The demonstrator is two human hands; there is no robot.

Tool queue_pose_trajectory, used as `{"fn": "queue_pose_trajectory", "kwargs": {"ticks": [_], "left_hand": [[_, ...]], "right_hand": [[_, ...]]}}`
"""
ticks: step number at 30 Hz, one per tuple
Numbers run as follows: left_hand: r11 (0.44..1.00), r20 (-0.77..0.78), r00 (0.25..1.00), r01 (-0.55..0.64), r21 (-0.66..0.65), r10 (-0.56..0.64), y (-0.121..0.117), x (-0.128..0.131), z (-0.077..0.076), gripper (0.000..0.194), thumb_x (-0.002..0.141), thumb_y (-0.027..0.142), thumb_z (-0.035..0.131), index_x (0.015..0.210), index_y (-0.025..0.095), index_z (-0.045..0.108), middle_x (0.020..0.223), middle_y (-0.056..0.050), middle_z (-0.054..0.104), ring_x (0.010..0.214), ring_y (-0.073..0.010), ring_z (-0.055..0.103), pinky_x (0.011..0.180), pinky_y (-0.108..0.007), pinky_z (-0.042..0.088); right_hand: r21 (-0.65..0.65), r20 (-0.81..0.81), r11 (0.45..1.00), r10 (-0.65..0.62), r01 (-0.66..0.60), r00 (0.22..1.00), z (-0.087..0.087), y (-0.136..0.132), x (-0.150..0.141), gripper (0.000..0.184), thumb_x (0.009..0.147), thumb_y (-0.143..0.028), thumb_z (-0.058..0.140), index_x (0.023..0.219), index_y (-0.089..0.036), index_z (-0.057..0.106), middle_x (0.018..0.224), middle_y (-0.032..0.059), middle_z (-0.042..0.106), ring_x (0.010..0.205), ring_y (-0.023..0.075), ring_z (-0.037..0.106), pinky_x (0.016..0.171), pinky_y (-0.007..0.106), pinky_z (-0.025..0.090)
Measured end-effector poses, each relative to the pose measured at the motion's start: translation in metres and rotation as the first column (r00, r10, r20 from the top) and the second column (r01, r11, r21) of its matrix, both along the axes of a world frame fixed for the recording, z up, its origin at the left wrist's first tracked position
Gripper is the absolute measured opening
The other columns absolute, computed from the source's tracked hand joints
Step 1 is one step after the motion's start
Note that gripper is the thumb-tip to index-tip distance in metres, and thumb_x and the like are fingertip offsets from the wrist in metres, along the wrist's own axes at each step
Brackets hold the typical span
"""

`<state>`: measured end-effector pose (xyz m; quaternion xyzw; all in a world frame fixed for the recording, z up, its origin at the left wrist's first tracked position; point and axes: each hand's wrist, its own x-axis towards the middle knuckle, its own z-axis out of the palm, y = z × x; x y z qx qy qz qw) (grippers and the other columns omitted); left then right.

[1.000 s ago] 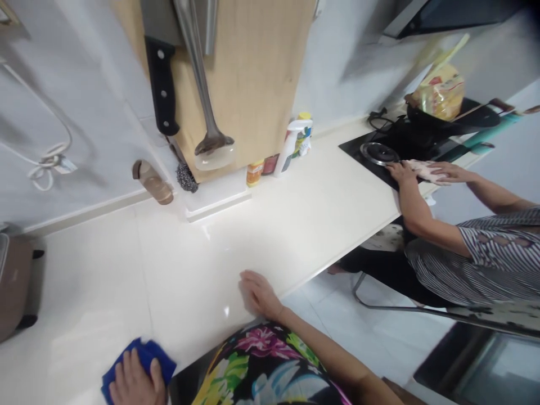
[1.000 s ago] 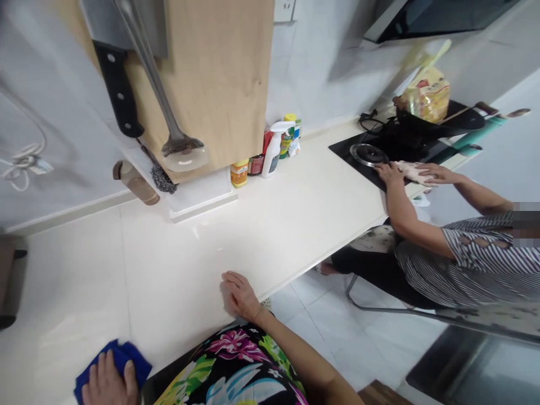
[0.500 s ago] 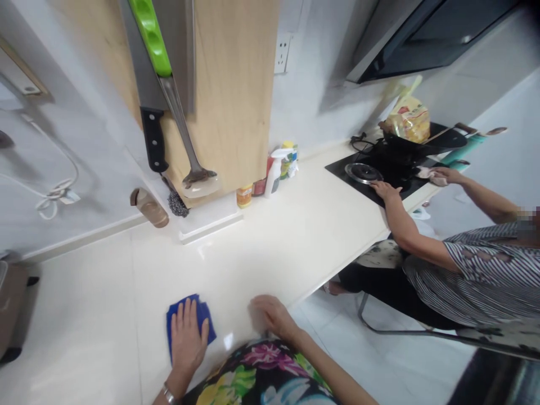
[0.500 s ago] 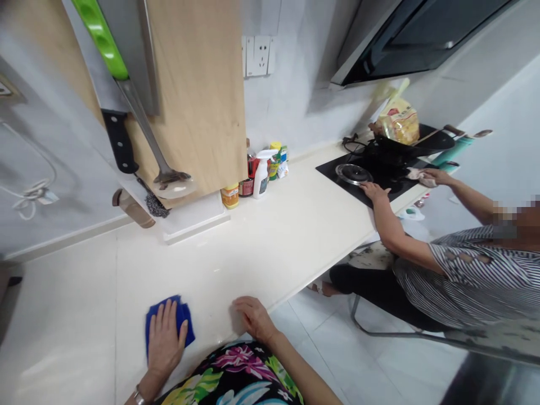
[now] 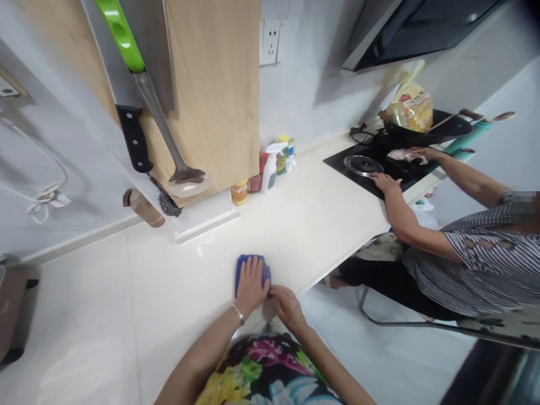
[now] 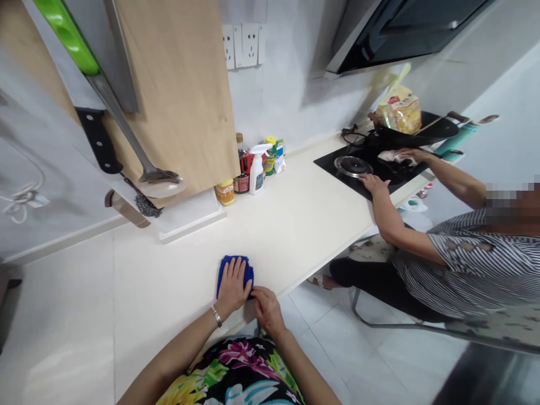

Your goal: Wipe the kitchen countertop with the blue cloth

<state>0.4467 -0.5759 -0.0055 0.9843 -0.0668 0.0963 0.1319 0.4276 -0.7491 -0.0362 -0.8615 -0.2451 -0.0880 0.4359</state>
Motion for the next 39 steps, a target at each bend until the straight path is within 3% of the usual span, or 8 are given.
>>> {"fn": "queue_pose_trajectory", "kwargs": {"ticks": [4,7,9,13,17,21,27,39], "left_hand": [[0.987,-0.021,0.998,0.062,-0.148,-0.065,-0.011,0.017,-0.001,0.058,0.100,0.038,0.040,0.152,0.011,0.041,0.160,-0.016,0.039,0.153,-0.0307,0.028,0.125,-0.057,0.023],[0.942,-0.015,0.996,0.081,-0.325,-0.090,0.012,0.015,-0.001,0.050,0.103,0.032,0.031,0.149,0.016,0.044,0.156,-0.013,0.046,0.149,-0.0229,0.037,0.124,-0.051,0.030],[0.916,0.016,1.000,0.014,-0.400,-0.008,0.040,0.009,0.000,0.049,0.104,0.030,0.028,0.148,0.018,0.044,0.156,-0.012,0.047,0.147,-0.0202,0.039,0.124,-0.049,0.031],[0.920,0.050,0.964,-0.234,-0.314,0.262,0.102,-0.007,0.000,0.050,0.102,0.031,0.033,0.147,0.012,0.045,0.156,-0.020,0.044,0.152,-0.0274,0.031,0.125,-0.055,0.024],[0.873,0.032,0.879,-0.466,-0.141,0.475,0.145,-0.023,-0.005,0.055,0.100,0.035,0.037,0.145,0.005,0.048,0.159,-0.027,0.035,0.155,-0.0380,0.018,0.123,-0.062,0.019],[0.814,0.007,0.815,-0.578,-0.058,0.579,0.154,-0.032,-0.012,0.060,0.101,0.038,0.034,0.149,0.004,0.044,0.160,-0.029,0.031,0.154,-0.0411,0.016,0.121,-0.065,0.018],[0.831,0.063,0.829,-0.554,-0.052,0.556,0.146,-0.033,-0.010,0.062,0.102,0.041,0.031,0.151,0.005,0.042,0.162,-0.027,0.029,0.155,-0.0406,0.013,0.121,-0.065,0.018],[0.830,0.076,0.826,-0.558,-0.028,0.558,0.145,-0.033,-0.006,0.061,0.102,0.040,0.032,0.149,0.003,0.045,0.160,-0.030,0.032,0.155,-0.0407,0.015,0.121,-0.065,0.021]], "right_hand": [[-0.008,0.086,0.979,-0.202,0.203,0.976,0.012,0.000,0.008,0.043,0.090,-0.013,0.042,0.129,-0.019,0.057,0.138,0.0147,0.059,0.129,0.0235,0.056,0.106,0.047,0.053],[-0.065,0.179,0.978,-0.183,0.197,0.967,0.026,0.020,0.020,0.049,0.091,-0.012,0.041,0.138,-0.017,0.051,0.145,0.0151,0.053,0.139,0.0233,0.046,0.114,0.047,0.047],[-0.180,0.213,0.971,-0.120,0.160,0.970,0.033,0.042,0.028,0.050,0.092,-0.015,0.042,0.141,-0.015,0.049,0.151,0.0153,0.049,0.147,0.0266,0.035,0.120,0.051,0.039],[-0.463,0.150,0.882,-0.019,0.088,0.988,0.035,0.085,0.038,0.060,0.095,-0.034,0.049,0.151,-0.016,0.040,0.162,0.0172,0.033,0.153,0.0392,0.019,0.123,0.065,0.021],[-0.551,0.105,0.834,0.033,0.030,0.994,0.029,0.090,0.043,0.064,0.096,-0.042,0.049,0.154,-0.019,0.036,0.162,0.0180,0.032,0.152,0.0403,0.021,0.123,0.066,0.015],[-0.544,0.115,0.839,0.080,-0.004,0.990,0.026,0.052,0.044,0.063,0.096,-0.043,0.047,0.155,-0.024,0.035,0.163,0.0127,0.033,0.152,0.0354,0.023,0.125,0.063,0.012],[-0.560,0.127,0.817,-0.084,0.142,0.988,0.021,-0.028,0.052,0.064,0.093,-0.036,0.048,0.154,-0.024,0.035,0.162,0.0102,0.036,0.151,0.0337,0.023,0.124,0.062,0.014],[-0.655,0.233,0.600,-0.419,0.460,0.878,0.002,-0.137,0.142,0.060,0.095,-0.035,0.037,0.153,-0.023,0.037,0.161,0.0079,0.038,0.150,0.0304,0.025,0.124,0.057,0.015]]}}
